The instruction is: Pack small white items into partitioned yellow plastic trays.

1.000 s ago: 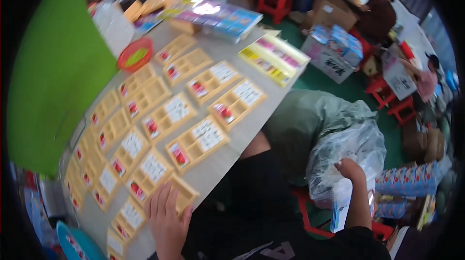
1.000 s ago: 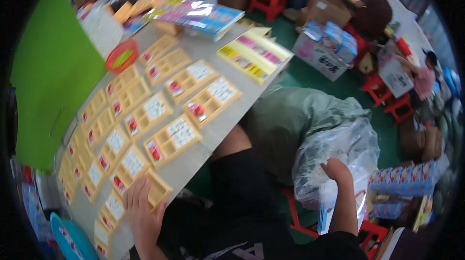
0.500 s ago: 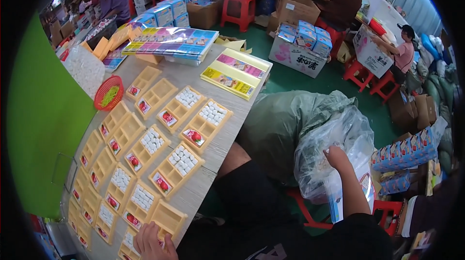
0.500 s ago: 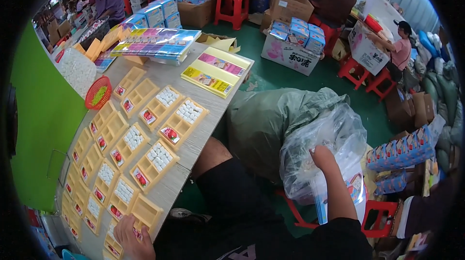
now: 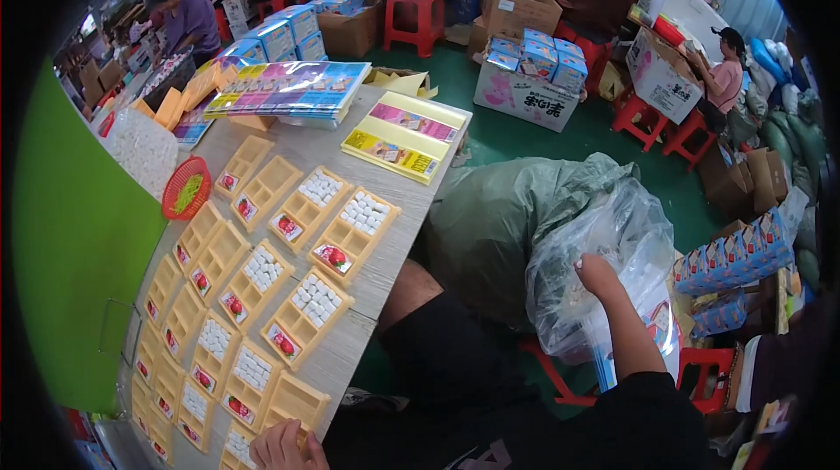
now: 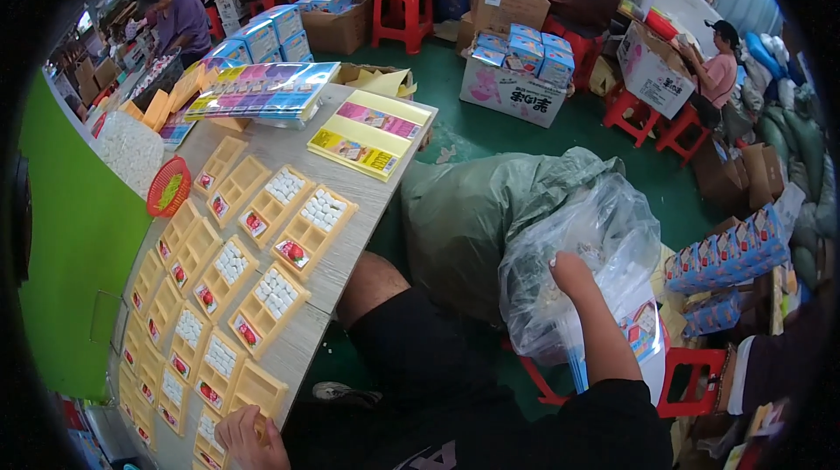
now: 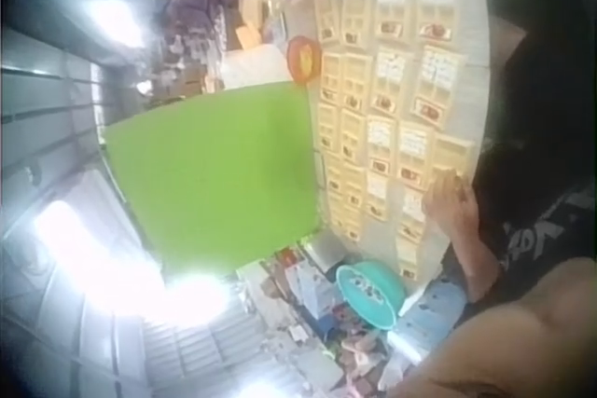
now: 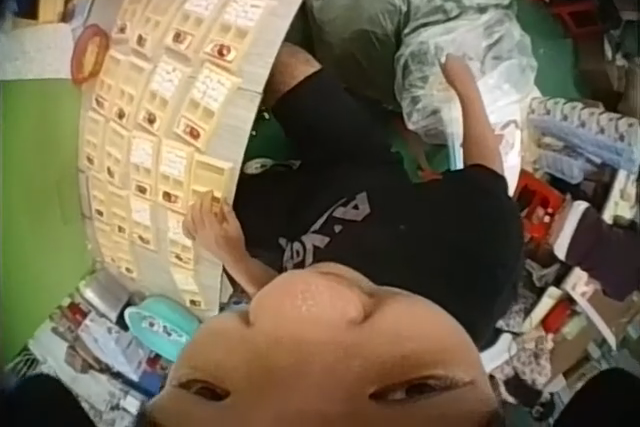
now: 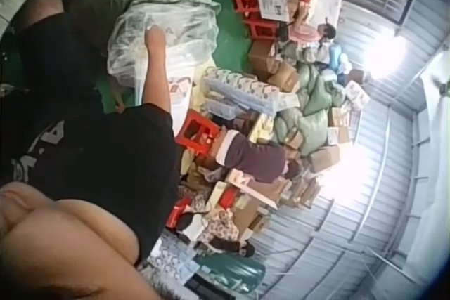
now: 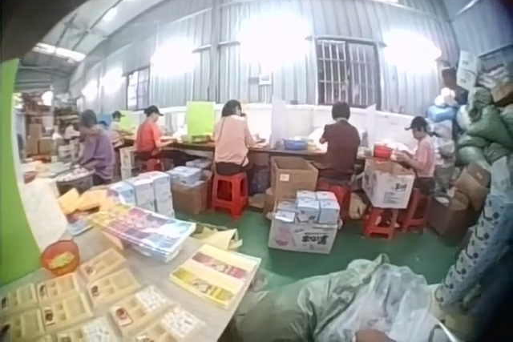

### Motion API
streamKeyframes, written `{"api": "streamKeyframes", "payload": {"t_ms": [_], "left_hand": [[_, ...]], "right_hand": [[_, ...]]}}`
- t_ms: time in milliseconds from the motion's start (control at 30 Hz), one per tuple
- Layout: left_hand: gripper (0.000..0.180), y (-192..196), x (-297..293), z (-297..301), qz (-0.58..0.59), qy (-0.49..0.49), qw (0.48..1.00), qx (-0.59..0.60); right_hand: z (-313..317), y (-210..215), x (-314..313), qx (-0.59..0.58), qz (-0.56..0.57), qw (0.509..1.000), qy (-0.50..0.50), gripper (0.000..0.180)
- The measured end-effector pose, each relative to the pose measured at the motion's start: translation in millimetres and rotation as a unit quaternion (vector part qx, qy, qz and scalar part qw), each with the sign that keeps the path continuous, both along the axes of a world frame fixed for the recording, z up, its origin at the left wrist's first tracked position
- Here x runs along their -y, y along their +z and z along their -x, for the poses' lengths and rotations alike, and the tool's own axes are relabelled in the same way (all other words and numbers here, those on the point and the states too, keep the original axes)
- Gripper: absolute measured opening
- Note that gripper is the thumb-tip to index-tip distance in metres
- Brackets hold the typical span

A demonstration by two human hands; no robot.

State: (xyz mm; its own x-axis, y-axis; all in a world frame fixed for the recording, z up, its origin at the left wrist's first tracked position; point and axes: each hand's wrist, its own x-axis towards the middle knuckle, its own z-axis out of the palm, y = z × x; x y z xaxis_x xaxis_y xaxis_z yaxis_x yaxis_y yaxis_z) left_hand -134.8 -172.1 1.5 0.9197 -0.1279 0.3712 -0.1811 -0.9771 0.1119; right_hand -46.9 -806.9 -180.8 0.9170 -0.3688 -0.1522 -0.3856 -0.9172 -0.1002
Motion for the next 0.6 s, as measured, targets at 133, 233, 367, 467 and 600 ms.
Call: {"api": "streamKeyframes", "payload": {"t_ms": [133,233,367,467,600], "left_hand": [[0.019,-1.3,0.3,-4.2,0.009,0.002,1.000,0.003],[0.019,-1.8,3.6,-4.6,0.021,0.004,1.000,-0.017],[0.019,2.3,9.7,-7.6,0.037,-0.006,0.999,-0.002],[0.019,3.6,6.6,-7.7,0.015,0.015,1.000,0.009],[0.021,0.1,-6.6,-8.0,0.004,0.042,0.999,-0.030]], "right_hand": [[1.3,4.5,-1.0,0.012,-0.015,1.000,-0.002,0.036],[4.2,15.5,-6.3,0.000,-0.012,1.000,-0.001,0.031],[2.6,21.0,-10.9,0.005,-0.025,1.000,0.004,0.032],[0.0,33.6,-19.7,0.018,-0.018,1.000,0.002,0.033],[-16.0,56.7,-51.3,0.045,-0.016,0.999,0.013,0.032]]}}
